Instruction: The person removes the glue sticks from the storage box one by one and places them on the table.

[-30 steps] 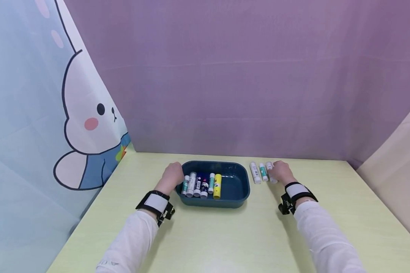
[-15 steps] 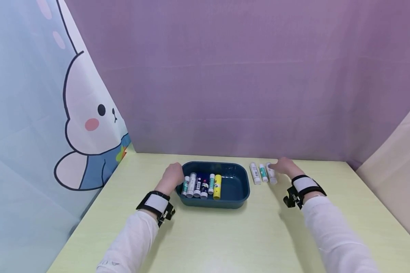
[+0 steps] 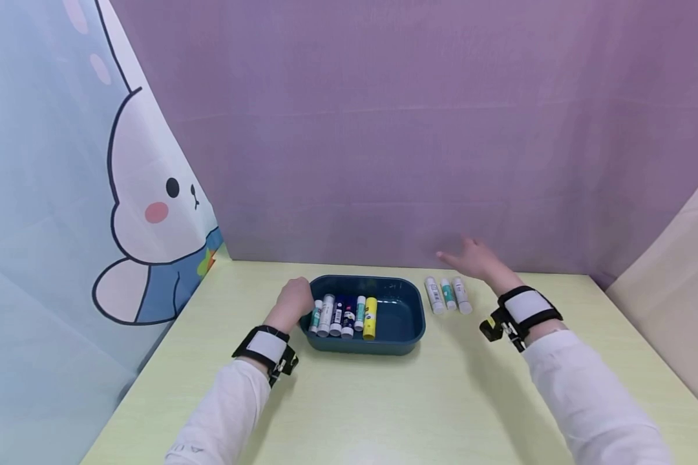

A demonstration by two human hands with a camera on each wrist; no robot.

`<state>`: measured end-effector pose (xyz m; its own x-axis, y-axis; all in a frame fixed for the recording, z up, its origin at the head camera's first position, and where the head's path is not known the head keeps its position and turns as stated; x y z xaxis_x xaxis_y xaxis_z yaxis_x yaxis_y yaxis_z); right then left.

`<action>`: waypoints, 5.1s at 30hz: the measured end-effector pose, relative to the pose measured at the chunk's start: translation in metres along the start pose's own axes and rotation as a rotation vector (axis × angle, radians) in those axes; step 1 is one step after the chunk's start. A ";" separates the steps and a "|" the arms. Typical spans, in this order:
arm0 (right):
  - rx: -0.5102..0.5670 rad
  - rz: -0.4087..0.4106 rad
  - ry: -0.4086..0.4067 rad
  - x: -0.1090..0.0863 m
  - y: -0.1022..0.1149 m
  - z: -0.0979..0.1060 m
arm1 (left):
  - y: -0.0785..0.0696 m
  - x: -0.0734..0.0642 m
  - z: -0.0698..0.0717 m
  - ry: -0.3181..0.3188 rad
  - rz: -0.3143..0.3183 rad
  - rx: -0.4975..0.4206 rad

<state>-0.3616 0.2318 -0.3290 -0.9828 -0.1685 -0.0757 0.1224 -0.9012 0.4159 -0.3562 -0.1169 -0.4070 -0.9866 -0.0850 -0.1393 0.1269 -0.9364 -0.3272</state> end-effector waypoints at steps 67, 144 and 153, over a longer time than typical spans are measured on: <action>0.152 0.007 0.010 0.000 0.104 -0.169 | -0.003 -0.004 -0.001 0.020 0.022 -0.033; 0.093 -0.009 0.140 0.003 0.104 -0.121 | 0.002 -0.001 -0.002 0.067 0.020 -0.128; 0.095 0.013 0.113 -0.004 0.104 -0.079 | 0.002 -0.002 0.001 0.085 0.004 -0.145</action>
<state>-0.3338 0.1069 -0.3573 -0.9587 -0.2286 -0.1692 0.1160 -0.8575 0.5012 -0.3539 -0.1185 -0.4062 -0.9746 -0.0532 -0.2175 0.1499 -0.8766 -0.4572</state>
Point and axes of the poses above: each hand's wrist, its own x-axis towards the middle knuckle, its own z-axis out of the back of the hand, y = z × x, the point moved 5 cm from there along x, towards the middle knuckle, and after that the axes turned 6 degrees about z, right-handed, at the moved point
